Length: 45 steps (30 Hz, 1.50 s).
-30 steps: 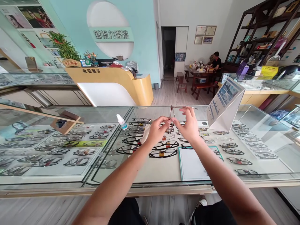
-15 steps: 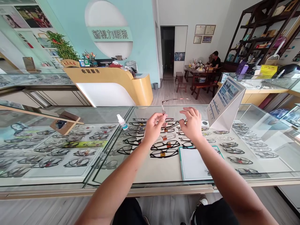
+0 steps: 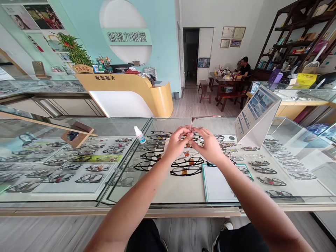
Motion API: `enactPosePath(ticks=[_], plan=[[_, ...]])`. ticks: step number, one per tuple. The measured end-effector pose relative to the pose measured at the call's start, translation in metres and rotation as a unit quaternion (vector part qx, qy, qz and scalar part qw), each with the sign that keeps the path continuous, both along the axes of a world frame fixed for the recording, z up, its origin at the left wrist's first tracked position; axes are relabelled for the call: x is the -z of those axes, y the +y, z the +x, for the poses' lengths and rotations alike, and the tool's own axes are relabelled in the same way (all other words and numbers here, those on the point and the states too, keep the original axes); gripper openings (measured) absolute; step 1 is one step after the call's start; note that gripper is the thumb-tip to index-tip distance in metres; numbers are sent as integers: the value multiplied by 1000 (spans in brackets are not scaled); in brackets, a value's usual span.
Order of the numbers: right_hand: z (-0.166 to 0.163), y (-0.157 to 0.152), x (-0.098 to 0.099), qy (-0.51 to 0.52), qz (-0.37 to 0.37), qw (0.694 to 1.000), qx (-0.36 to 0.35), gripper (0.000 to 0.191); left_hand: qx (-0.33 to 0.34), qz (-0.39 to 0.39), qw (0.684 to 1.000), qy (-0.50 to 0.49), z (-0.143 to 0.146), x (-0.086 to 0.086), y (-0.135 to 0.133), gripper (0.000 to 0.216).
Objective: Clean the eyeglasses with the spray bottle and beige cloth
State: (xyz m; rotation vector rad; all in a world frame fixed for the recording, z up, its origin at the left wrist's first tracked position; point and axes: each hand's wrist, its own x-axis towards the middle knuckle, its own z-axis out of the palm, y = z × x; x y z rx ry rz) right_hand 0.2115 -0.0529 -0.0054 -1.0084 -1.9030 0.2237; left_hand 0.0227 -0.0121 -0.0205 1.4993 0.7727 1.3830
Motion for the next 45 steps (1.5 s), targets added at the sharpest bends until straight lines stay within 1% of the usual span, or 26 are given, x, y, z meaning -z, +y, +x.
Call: enactPosePath(ticks=[3, 5, 8, 10, 12, 13, 14, 15, 16, 17, 18, 19, 20, 22, 24, 25, 27, 29, 32, 34, 36, 38, 40, 41, 43, 45], plan=[[-2, 1, 4, 40, -26, 998, -34, 43, 34, -28, 999, 2, -1, -2, -2, 47], [-2, 2, 6, 55, -40, 996, -51, 39, 44, -32, 998, 9, -2, -4, -4, 46], [-1, 3, 8, 64, -48, 995, -53, 38, 39, -12, 999, 32, -2, -9, -6, 45], [1, 4, 8, 66, -46, 996, -44, 39, 12, 27, 998, 62, -6, -14, -5, 41], [3, 5, 9, 65, -46, 996, -28, 38, -63, 94, 988, 104, -18, -22, 0, 33], [4, 6, 9, 64, -48, 997, -19, 37, -130, 131, 974, 128, -27, -26, 5, 29], [5, 6, 9, 63, -51, 997, -11, 37, -209, 163, 952, 153, -39, -30, 10, 24], [6, 7, 9, 63, -53, 997, -5, 37, -287, 177, 924, 179, -52, -34, 17, 22], [8, 8, 9, 63, -54, 997, -2, 37, -358, 166, 895, 207, -65, -36, 24, 25], [9, 8, 9, 64, -53, 997, 0, 38, -425, 132, 865, 230, -79, -38, 31, 32], [10, 9, 9, 65, -50, 997, 1, 38, -477, 83, 839, 250, -92, -38, 37, 42], [11, 10, 9, 65, -49, 997, 3, 39, -511, 32, 815, 270, -103, -37, 44, 50], [12, 10, 9, 67, -49, 997, 4, 39, -524, -13, 799, 295, -113, -36, 49, 53], [13, 11, 10, 70, -54, 996, 6, 41, -498, -108, 779, 366, -127, -33, 58, 53], [15, 12, 11, 74, -60, 995, 7, 41, -446, -196, 754, 440, -134, -31, 64, 56], [15, 13, 11, 74, -61, 995, 7, 40, -423, -227, 741, 470, -135, -30, 66, 59], [16, 14, 13, 74, -57, 996, 8, 40, -398, -253, 719, 511, -137, -30, 69, 68], [17, 15, 13, 70, -53, 996, 9, 39, -388, -256, 709, 530, -138, -30, 70, 73], [17, 15, 13, 67, -53, 996, 13, 39, -373, -256, 709, 541, -139, -28, 70, 70], [18, 15, 12, 73, -51, 996, 15, 39, -373, -241, 714, 541, -139, -27, 69, 64], [20, 16, 11, 82, -46, 995, 17, 38, -402, -206, 726, 519, -140, -27, 67, 59], [21, 18, 10, 89, -40, 995, 21, 38, -443, -153, 746, 474, -141, -28, 64, 55], [23, 20, 10, 93, -37, 995, 26, 38, -465, -83, 773, 425, -140, -32, 61, 54], [24, 21, 10, 95, -36, 994, 29, 38, -462, -37, 792, 397, -139, -34, 59, 54], [25, 23, 10, 101, -33, 994, 34, 38, -425, 57, 840, 333, -133, -37, 56, 59], [26, 24, 10, 111, -32, 993, 35, 38, -351, 133, 895, 243, -121, -39, 53, 72]])
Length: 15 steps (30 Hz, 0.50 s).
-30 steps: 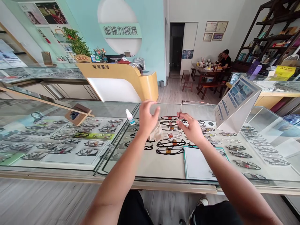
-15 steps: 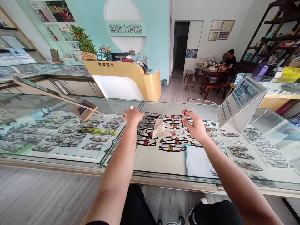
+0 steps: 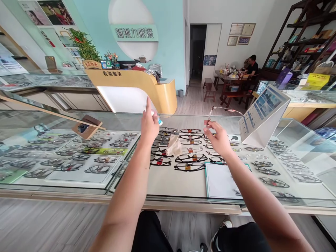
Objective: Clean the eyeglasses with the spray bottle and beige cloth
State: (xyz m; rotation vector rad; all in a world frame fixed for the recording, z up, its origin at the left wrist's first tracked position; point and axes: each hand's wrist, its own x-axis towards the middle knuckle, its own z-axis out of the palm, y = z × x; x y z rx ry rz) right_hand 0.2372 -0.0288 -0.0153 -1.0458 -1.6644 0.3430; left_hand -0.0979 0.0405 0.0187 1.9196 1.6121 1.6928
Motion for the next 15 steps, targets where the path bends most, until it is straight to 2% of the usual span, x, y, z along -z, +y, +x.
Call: enactPosePath(ticks=[3, 5, 9, 15], plan=[[-1, 1, 0, 23, -6, 1000, -6, 42, 183, 33, 977, -102, 26, 1, -6, 94], [-3, 0, 0, 44, -18, 999, -18, 46, 264, 21, 951, -161, 44, 3, -10, 89], [-7, -3, -2, 84, -52, 994, -51, 55, 363, -88, 890, -263, 68, 9, -20, 74], [-10, -8, -5, 116, -97, 985, -88, 57, 454, -214, 778, -377, 85, 7, -38, 77]])
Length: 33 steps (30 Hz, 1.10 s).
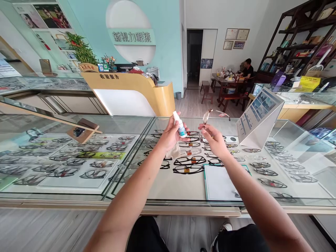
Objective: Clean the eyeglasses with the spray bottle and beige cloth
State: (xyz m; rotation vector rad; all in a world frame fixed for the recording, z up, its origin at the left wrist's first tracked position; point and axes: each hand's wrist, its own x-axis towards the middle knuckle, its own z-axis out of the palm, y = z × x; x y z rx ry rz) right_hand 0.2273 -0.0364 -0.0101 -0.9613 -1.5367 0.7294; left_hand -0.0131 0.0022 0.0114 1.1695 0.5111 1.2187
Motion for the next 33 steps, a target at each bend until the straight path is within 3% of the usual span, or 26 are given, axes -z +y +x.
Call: enactPosePath(ticks=[4, 7, 12, 16, 25, 33], plan=[[-2, -3, -1, 32, -34, 998, -48, 60, 62, -80, 994, -41, 5, -8, -6, 48], [-5, -5, -2, 55, -51, 992, -97, 62, 74, -114, 990, -32, 6, -13, -7, 65], [-9, -13, -7, 51, -71, 985, -146, 58, -27, -57, 995, 70, 12, -8, -6, 67], [-11, -18, -10, 31, -74, 983, -166, 56, -129, 11, 974, 187, 16, 7, 0, 58], [-18, -19, -9, 39, -76, 971, -223, 53, -129, 72, 956, 254, 13, 20, 2, 48], [-9, -14, -8, 52, -83, 983, -153, 58, -145, 40, 961, 231, 12, 19, 2, 54]])
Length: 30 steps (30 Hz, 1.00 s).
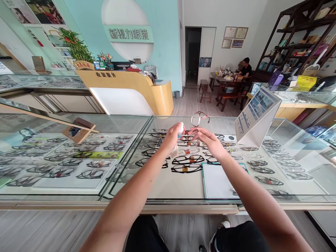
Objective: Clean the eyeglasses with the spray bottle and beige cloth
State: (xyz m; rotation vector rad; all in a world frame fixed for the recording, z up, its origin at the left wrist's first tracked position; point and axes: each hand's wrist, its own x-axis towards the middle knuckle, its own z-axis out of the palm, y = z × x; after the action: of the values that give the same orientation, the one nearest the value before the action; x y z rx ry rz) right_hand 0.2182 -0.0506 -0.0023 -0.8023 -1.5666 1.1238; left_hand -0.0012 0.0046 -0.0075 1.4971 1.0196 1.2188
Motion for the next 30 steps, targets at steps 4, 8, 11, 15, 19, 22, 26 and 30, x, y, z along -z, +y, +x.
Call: enactPosePath(ticks=[4, 8, 11, 15, 19, 22, 26, 30], plan=[[3, 7, 3, 37, -5, 998, 46, 58, 29, 23, 998, 54, 1, -4, -5, 52], [3, 10, 4, 32, -2, 998, 59, 58, 57, 48, 991, 114, 6, -8, -13, 51], [2, 9, 3, 10, 2, 998, 63, 62, 64, 60, 989, 119, 6, -8, -15, 52], [4, 9, 1, 30, -6, 998, 63, 60, -28, 50, 998, 28, -11, -9, 4, 56], [8, 9, 2, 46, -6, 997, 65, 54, -243, 66, 968, -19, -54, -9, 47, 30], [10, 10, 5, 39, 3, 996, 76, 53, -381, 41, 924, 8, -90, -6, 74, 29], [13, 12, 8, 32, 12, 997, 74, 52, -418, -14, 904, 91, -123, 2, 86, 35], [16, 13, 8, 17, 9, 997, 74, 52, -401, -51, 903, 146, -138, 13, 84, 34]])
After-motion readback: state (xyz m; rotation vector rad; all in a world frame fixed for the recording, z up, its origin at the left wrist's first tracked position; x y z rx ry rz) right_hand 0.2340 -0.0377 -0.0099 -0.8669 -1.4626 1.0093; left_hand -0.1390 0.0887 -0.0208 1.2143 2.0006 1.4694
